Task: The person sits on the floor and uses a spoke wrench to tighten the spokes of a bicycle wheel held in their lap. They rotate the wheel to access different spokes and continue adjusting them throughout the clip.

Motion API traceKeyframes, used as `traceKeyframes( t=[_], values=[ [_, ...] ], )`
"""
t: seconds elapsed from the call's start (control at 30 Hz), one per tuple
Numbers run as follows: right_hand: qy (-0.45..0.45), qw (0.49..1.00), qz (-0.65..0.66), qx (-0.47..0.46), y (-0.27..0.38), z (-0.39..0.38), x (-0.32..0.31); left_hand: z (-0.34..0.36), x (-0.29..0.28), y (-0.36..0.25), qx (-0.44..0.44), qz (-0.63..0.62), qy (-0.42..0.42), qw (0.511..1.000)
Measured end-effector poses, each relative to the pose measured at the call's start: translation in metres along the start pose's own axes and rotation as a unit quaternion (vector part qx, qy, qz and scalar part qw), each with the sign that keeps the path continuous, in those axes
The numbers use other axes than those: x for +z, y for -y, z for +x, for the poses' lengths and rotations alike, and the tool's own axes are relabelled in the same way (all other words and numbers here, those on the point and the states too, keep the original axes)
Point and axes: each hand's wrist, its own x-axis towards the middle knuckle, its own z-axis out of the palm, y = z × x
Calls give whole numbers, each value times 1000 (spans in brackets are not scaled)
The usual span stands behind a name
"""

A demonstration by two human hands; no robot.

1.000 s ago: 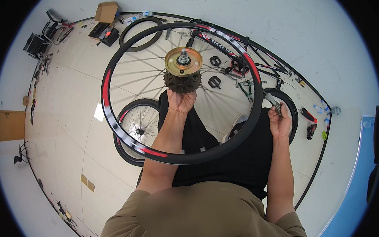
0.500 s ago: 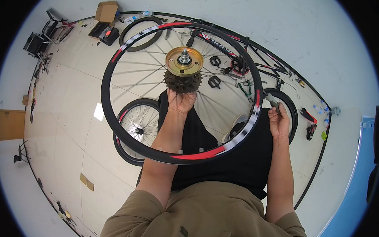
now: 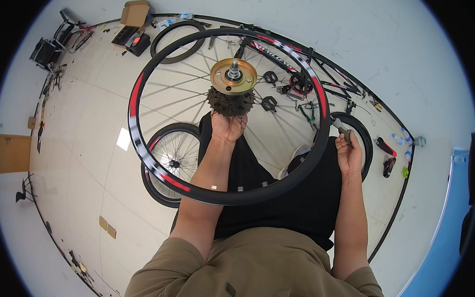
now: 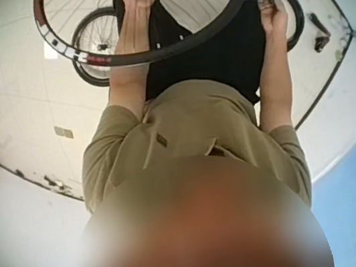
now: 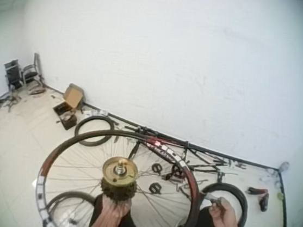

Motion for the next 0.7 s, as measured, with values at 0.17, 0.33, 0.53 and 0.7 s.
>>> traceKeyframes(
  t=[0.17,0.33,0.53,0.7],
  values=[
    [2,1000,-4,1,1,-2,5,5,-6,-2,2,-16,-9,1000],
    [3,1000,1,-3,0,-1,2,1,6,5,37,16,-61,997],
    [10,1000,8,-2,0,-1,1,1,5,2,28,8,-20,999],
    [12,1000,13,0,0,-1,1,2,-1,1,24,18,-20,999]
  ],
)
